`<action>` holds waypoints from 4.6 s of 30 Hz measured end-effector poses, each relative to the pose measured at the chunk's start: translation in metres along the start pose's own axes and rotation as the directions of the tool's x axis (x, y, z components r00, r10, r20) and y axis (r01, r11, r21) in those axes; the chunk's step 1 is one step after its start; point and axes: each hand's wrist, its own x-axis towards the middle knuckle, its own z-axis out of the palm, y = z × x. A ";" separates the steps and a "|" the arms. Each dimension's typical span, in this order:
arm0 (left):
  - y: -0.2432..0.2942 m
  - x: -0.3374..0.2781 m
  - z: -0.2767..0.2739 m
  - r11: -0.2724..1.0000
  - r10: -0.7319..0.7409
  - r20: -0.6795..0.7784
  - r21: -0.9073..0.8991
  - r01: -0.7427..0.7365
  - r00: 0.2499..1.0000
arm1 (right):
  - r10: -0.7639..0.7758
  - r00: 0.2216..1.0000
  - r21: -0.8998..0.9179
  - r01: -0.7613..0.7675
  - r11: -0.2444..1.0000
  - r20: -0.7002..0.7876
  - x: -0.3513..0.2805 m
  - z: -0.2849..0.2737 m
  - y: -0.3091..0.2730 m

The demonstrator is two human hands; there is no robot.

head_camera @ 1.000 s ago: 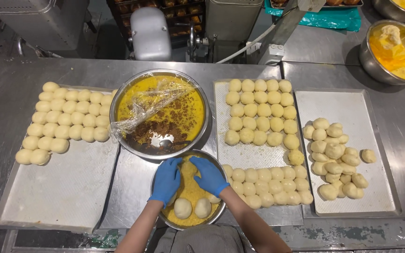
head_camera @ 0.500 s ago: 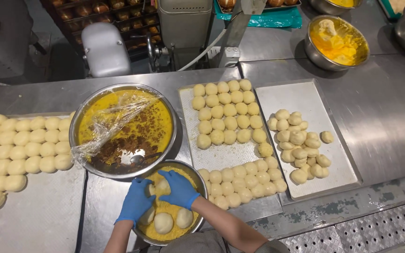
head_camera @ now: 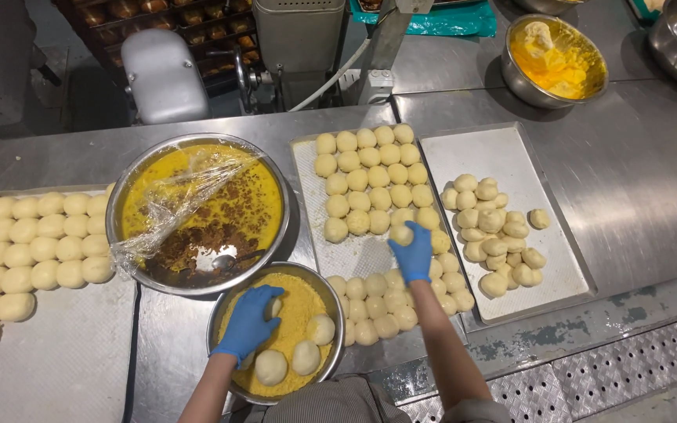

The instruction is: Flattening dough balls, filling them with a savory mixture, and coating them in crumbs.

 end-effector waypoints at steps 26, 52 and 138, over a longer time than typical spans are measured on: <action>-0.058 -0.006 0.056 0.843 -0.496 -0.055 -0.270 0.465 0.867 | -0.086 0.626 0.080 0.038 0.996 0.775 -0.143 0.124 -0.100; 0.016 -0.018 0.002 0.989 -0.134 -0.054 -0.075 0.130 0.989 | -0.019 0.621 0.001 0.028 1.000 0.784 -0.129 0.101 -0.146; 0.032 -0.094 0.032 0.956 -0.293 0.219 0.031 0.293 0.931 | -0.474 0.546 0.100 0.577 0.811 0.691 -0.134 0.067 -0.181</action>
